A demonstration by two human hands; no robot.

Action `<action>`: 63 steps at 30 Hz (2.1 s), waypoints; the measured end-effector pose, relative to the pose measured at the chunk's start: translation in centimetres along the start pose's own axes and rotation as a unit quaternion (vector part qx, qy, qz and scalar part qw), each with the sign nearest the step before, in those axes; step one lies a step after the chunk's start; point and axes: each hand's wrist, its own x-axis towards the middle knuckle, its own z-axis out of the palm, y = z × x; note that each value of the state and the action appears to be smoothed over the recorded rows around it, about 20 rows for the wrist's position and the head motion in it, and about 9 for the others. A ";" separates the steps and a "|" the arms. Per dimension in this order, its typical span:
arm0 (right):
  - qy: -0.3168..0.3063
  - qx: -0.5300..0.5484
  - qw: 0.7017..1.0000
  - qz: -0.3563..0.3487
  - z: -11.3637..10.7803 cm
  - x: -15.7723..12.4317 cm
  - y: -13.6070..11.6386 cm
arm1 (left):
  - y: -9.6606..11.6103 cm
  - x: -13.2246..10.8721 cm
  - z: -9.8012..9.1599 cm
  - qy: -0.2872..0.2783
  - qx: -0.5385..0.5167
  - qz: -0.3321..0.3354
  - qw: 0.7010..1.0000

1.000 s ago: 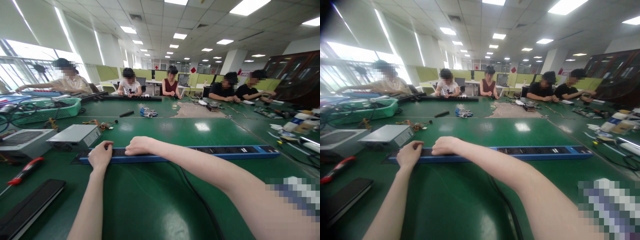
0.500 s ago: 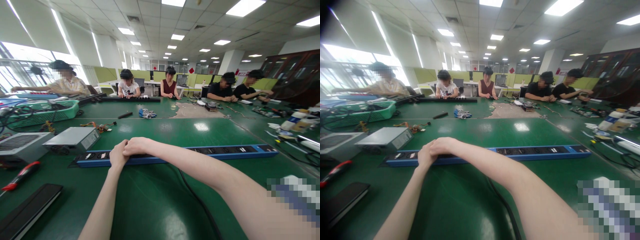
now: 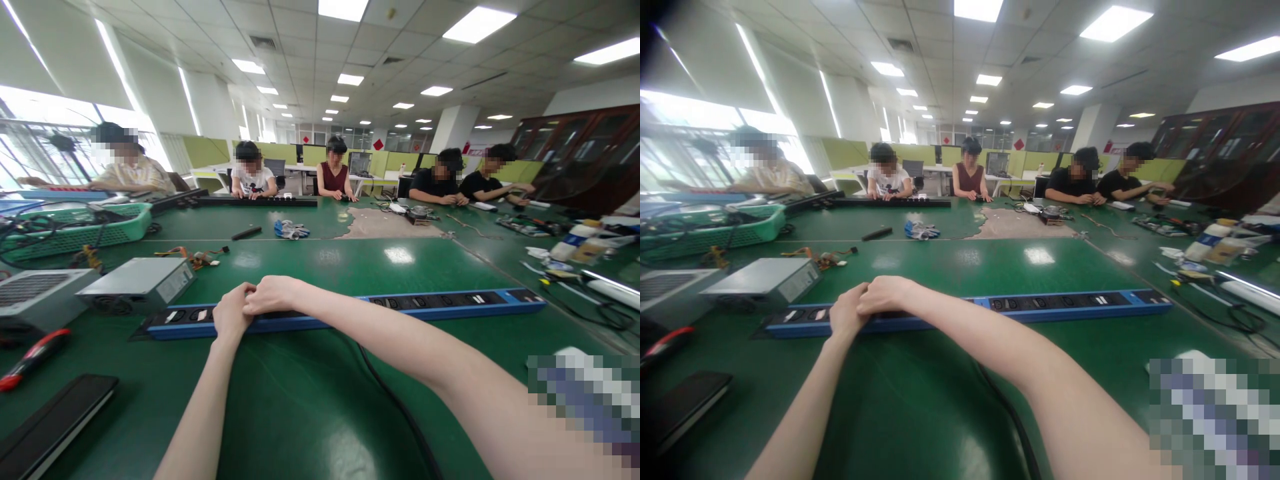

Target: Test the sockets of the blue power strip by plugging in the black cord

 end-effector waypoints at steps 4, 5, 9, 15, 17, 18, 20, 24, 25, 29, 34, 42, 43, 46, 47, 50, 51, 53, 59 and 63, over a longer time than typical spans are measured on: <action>0.023 0.011 0.994 0.109 -3.5 -2.0 2.2 | 0.1 0.1 0.4 0.024 -0.014 -0.025 0.999; 0.045 0.011 0.988 0.150 -4.8 -2.7 2.9 | 0.1 0.1 0.4 0.028 -0.022 -0.028 0.999; 0.131 0.048 0.954 0.264 -9.3 -6.8 4.4 | 0.1 0.2 0.5 0.024 -0.044 -0.029 0.998; 0.218 0.257 0.906 0.255 -11.1 -14.6 1.2 | 0.2 0.2 0.4 0.022 -0.044 -0.021 0.999; 0.223 0.339 0.872 0.273 -10.5 -17.0 -0.4 | 0.3 0.1 0.4 0.024 -0.042 -0.018 0.999; 0.221 0.376 0.852 0.289 -9.9 -18.1 -1.2 | 0.3 0.1 0.4 0.025 -0.041 -0.018 0.999; 0.213 0.426 0.815 0.331 -8.5 -19.7 -2.7 | 0.5 0.1 0.4 0.024 -0.041 -0.018 0.999; 0.212 0.440 0.760 0.429 -4.2 -20.5 -5.1 | 0.7 0.1 0.3 0.021 -0.042 -0.016 0.999; 0.215 0.432 0.752 0.449 -2.9 -20.3 -5.5 | 0.7 0.0 0.3 0.022 -0.040 -0.014 0.999; 0.219 0.409 0.736 0.492 1.6 -18.0 -7.0 | 1.4 -0.4 0.0 0.040 -0.033 0.000 0.999; 0.209 0.356 0.734 0.539 3.5 -15.6 -7.9 | 5.2 -1.5 -0.5 0.056 -0.071 0.051 0.995; 0.122 0.256 0.758 0.588 2.6 -15.0 -8.6 | 13.0 -5.5 1.5 -0.013 -0.071 0.174 0.982; 0.115 0.255 0.757 0.590 2.6 -14.9 -8.7 | 13.3 -5.7 1.7 -0.019 -0.060 0.172 0.983; 0.102 0.246 0.758 0.595 2.6 -14.5 -8.8 | 13.3 -5.6 1.8 -0.027 -0.055 0.164 0.985; 0.100 0.241 0.759 0.596 2.6 -14.3 -8.8 | 13.1 -5.5 1.7 -0.030 -0.060 0.166 0.984; 0.109 0.235 0.769 0.584 2.5 -13.4 -8.8 | 12.7 -5.2 1.6 -0.036 -0.075 0.175 0.981; 0.113 0.236 0.774 0.577 2.5 -12.9 -8.8 | 12.5 -5.1 1.6 -0.038 -0.080 0.178 0.980; 0.114 0.234 0.777 0.573 2.5 -12.0 -8.8 | 12.3 -5.1 1.6 -0.044 -0.093 0.186 0.977; 0.121 0.262 0.761 0.581 3.0 -11.8 -9.0 | 12.0 -5.0 1.6 -0.065 -0.115 0.182 0.974; 0.131 0.324 0.732 0.584 4.0 -13.7 -8.9 | 12.0 -4.8 1.7 -0.048 -0.132 0.184 0.973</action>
